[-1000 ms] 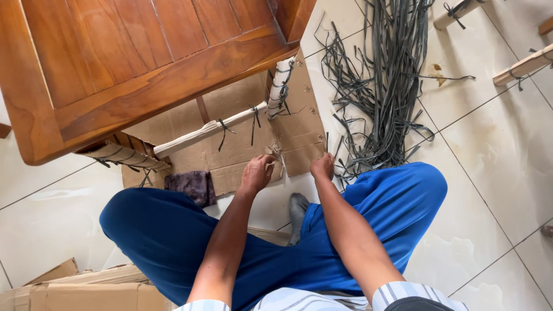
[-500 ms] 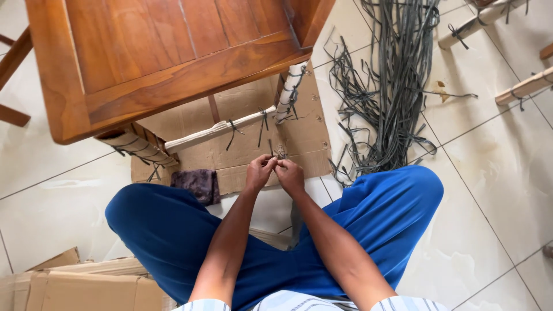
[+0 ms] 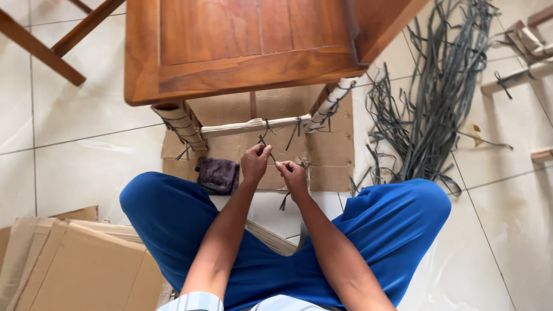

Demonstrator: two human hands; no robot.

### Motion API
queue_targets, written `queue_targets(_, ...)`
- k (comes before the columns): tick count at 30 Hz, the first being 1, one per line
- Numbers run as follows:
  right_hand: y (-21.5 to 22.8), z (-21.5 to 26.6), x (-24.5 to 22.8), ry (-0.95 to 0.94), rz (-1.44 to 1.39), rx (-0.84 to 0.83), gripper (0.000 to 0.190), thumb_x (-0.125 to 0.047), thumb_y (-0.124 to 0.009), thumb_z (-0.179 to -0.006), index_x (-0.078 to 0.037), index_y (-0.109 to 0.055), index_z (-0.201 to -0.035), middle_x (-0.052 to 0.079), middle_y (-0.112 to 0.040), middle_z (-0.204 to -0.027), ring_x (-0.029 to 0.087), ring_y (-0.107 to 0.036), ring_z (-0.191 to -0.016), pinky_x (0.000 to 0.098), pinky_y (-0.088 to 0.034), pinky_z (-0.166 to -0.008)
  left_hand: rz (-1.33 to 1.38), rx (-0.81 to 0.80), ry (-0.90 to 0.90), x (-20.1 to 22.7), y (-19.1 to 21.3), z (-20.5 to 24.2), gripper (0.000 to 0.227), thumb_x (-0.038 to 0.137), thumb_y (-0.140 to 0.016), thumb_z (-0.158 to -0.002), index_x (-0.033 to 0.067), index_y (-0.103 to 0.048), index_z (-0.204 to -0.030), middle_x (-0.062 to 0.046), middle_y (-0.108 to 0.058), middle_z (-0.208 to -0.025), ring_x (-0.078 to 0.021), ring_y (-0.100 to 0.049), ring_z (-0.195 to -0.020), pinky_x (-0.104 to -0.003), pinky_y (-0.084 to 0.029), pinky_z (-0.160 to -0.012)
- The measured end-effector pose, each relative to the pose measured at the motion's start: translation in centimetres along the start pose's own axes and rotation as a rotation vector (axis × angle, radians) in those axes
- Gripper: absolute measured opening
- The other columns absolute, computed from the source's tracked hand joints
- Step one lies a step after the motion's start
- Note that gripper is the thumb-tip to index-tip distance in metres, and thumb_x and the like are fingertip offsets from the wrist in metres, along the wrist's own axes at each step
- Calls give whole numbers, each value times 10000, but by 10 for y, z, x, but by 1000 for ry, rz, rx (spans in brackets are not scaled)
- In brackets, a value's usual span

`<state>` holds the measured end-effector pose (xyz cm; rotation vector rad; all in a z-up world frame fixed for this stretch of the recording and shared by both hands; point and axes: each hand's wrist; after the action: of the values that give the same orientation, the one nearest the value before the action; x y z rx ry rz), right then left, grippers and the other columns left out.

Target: Remove packaging ties from a wooden chair and wipe its surface with a cloth.

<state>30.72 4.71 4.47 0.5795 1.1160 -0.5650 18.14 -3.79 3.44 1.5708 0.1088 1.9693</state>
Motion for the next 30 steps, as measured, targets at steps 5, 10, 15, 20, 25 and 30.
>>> queue_targets(5, -34, -7, 0, -134, -97, -36, 175, -265, -761, -918, -97, -729, -881, 18, -542, -604, 56, -420, -521, 188, -323, -442, -195, 198, -432, 22, 60, -32, 105, 248, -712, -950, 194, -769, -1022, -114, -721, -843, -355, -709, -875, -504, -557, -836)
queue_targets(10, -67, -16, 4, -332, -165, -126, 162, -239, -731, -913, -82, -689, -916, 62, -607, -655, 60, -422, -476, 188, -309, -392, -344, 182, -669, 29, 100, -74, 241, 131, -707, -912, 191, -722, -1145, -55, -720, -1011, -305, -693, -1027, -467, -501, -1013)
queue_targets(15, -93, -39, -17, -457, -238, -182, 140, -256, -662, -959, -126, -649, -1011, 32, -661, -750, 28, -427, -514, 149, -281, -414, -495, -14, -576, -21, 90, -146, 278, 228, -673, -964, 253, -691, -1241, -24, -708, -1168, -287, -611, -1274, -629, -336, -1183)
queue_targets(20, -121, -73, -32, -514, -392, -225, 189, -268, -600, -1030, -160, -617, -1184, 50, -759, -980, -3, -508, -563, 120, -287, -433, -499, -100, -415, -36, 77, -173, 221, 449, -590, -1027, 263, -710, -1033, -11, -756, -1011, -220, -665, -1189, -541, -227, -1220)
queue_targets(25, -155, -122, -23, -560, -518, -104, 178, -198, -591, -1016, -105, -571, -1167, 55, -767, -1033, 3, -521, -547, 134, -294, -429, -543, -69, -383, -28, 75, -191, 240, 445, -587, -997, 240, -711, -988, -32, -768, -931, -246, -714, -1082, -507, -317, -1140)
queue_targets(30, -167, -147, -30, -595, -705, -86, 94, -158, -612, -990, -205, -580, -1064, -51, -742, -909, 1, -477, -511, 131, -257, -437, -552, -77, -261, -3, 75, -190, 294, 417, -571, -957, 186, -753, -969, -91, -779, -974, -290, -713, -1107, -550, -342, -1113)
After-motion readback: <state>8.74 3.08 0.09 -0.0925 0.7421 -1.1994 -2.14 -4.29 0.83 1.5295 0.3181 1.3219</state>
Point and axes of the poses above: each hand's wrist, its own z-axis away from the middle knuckle, its own y-axis out of the back of the hand, x = y × z
